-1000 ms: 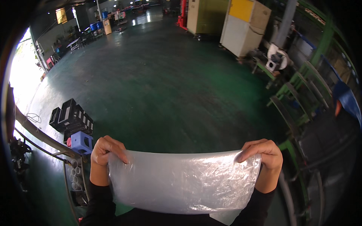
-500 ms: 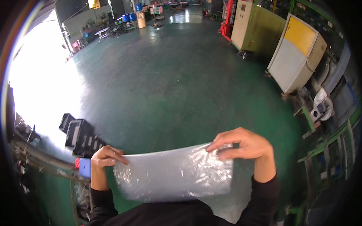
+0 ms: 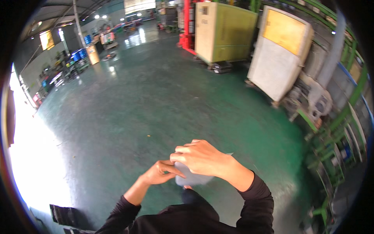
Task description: The person picks up small metal parts from a table and places them into a plastic bag by hand.
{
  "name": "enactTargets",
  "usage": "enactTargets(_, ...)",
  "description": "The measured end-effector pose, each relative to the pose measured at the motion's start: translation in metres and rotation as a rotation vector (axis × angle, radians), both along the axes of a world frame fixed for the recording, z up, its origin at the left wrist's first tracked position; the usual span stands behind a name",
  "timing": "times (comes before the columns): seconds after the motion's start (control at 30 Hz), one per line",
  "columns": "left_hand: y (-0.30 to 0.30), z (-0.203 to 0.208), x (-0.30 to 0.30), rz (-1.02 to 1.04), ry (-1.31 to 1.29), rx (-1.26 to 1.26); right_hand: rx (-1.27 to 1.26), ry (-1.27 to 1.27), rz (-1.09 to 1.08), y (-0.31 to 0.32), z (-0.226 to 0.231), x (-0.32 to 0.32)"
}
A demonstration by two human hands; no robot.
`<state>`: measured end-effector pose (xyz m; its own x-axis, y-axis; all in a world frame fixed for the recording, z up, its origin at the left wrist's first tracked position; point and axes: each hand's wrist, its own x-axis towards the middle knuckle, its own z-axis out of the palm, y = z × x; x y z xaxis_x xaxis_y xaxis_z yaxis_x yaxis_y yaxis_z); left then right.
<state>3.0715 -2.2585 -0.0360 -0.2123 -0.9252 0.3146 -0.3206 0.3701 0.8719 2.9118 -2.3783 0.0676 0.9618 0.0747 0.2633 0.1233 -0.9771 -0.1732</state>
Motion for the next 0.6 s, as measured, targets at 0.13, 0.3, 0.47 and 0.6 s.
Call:
enactTargets(0.13,-0.046,0.005,0.104,0.282,0.03,0.026,0.113,0.006,0.154,-0.083,0.014,0.151)
enactTargets(0.3,-0.125,0.009,0.263,0.531,0.02,-0.152,0.103,-0.165,0.321,-0.175,0.026,0.344)
enactTargets(0.47,-0.244,0.006,0.432,0.522,-0.071,-0.05,0.137,-0.164,0.221,-0.291,0.017,0.495)
enactTargets(0.6,-0.386,0.009,0.546,0.346,-0.06,-0.018,0.19,-0.23,-0.069,-0.408,0.021,0.573)
